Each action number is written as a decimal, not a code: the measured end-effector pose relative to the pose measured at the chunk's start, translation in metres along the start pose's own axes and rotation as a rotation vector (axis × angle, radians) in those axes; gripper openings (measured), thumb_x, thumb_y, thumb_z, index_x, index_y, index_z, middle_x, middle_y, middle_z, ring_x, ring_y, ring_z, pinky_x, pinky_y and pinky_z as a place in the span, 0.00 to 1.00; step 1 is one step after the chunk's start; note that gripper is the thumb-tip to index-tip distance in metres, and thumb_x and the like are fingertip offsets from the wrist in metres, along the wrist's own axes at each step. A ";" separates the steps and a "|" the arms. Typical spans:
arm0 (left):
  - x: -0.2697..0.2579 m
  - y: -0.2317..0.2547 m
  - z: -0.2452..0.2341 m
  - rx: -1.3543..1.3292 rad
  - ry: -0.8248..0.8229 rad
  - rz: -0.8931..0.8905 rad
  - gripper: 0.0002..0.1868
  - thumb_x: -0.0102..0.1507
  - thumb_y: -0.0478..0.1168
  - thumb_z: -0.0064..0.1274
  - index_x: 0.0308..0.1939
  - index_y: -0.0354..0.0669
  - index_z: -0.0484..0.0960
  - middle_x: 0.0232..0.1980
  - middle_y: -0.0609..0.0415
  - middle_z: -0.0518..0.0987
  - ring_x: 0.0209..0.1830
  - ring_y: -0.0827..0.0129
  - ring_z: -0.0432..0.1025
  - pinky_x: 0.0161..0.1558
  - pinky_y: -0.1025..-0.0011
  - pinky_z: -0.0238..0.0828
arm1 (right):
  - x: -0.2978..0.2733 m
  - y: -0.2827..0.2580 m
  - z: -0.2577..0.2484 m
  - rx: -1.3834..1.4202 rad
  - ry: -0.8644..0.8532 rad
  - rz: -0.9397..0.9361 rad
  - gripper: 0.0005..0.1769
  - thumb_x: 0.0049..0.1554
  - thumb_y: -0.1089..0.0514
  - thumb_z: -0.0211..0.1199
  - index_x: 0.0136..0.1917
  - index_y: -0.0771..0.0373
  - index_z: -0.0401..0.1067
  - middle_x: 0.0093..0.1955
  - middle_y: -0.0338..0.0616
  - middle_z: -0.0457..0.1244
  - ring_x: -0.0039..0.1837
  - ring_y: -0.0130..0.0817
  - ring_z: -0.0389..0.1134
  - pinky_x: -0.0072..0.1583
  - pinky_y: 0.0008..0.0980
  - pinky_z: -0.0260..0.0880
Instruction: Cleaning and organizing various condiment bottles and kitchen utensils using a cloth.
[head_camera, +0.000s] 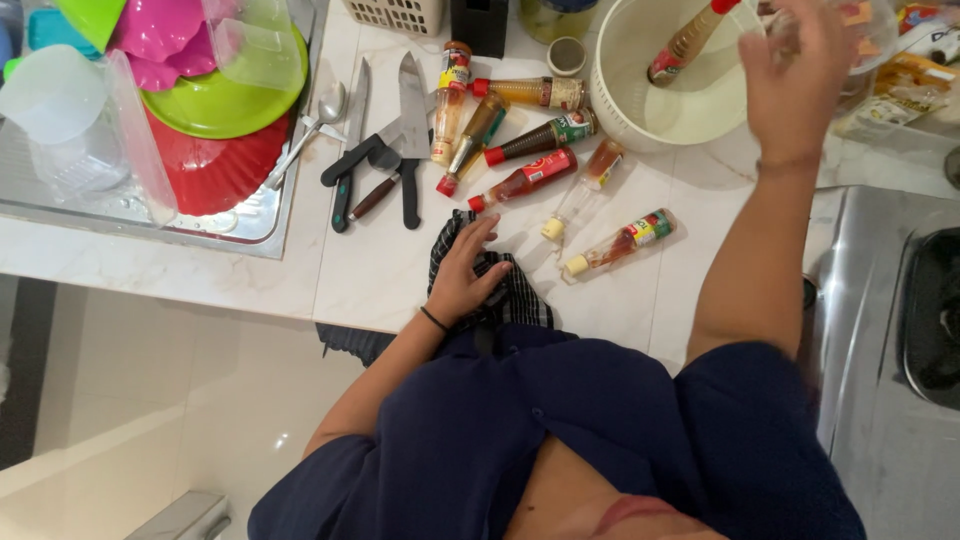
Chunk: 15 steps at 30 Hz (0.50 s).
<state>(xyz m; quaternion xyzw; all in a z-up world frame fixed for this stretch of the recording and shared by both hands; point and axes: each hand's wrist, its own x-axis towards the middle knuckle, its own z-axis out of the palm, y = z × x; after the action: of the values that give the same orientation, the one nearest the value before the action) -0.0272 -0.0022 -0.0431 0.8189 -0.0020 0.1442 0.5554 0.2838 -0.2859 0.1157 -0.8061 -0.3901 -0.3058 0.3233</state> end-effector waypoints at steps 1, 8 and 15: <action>0.002 0.001 -0.002 -0.003 0.001 0.002 0.39 0.62 0.38 0.65 0.75 0.45 0.66 0.74 0.46 0.68 0.64 0.61 0.74 0.60 0.65 0.74 | -0.022 -0.005 -0.002 -0.003 -0.001 -0.002 0.18 0.61 0.73 0.69 0.64 0.69 0.72 0.55 0.50 0.66 0.51 0.42 0.68 0.58 0.38 0.71; 0.000 -0.004 0.002 0.017 0.034 0.029 0.37 0.62 0.37 0.64 0.74 0.44 0.67 0.73 0.46 0.69 0.61 0.62 0.75 0.57 0.67 0.75 | -0.129 -0.072 -0.002 0.066 -0.675 0.254 0.24 0.53 0.56 0.69 0.64 0.53 0.75 0.67 0.46 0.66 0.67 0.48 0.67 0.66 0.45 0.67; -0.005 -0.002 0.003 0.038 0.055 0.085 0.35 0.62 0.37 0.63 0.72 0.46 0.70 0.68 0.47 0.74 0.56 0.62 0.77 0.55 0.67 0.76 | -0.185 -0.081 0.014 -0.439 -0.668 0.089 0.30 0.36 0.53 0.77 0.55 0.46 0.80 0.67 0.43 0.66 0.69 0.55 0.64 0.64 0.59 0.64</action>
<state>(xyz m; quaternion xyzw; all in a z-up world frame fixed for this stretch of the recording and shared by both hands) -0.0312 -0.0052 -0.0468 0.8242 -0.0189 0.1900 0.5331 0.1264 -0.3157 -0.0075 -0.9271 -0.3641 -0.0888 0.0120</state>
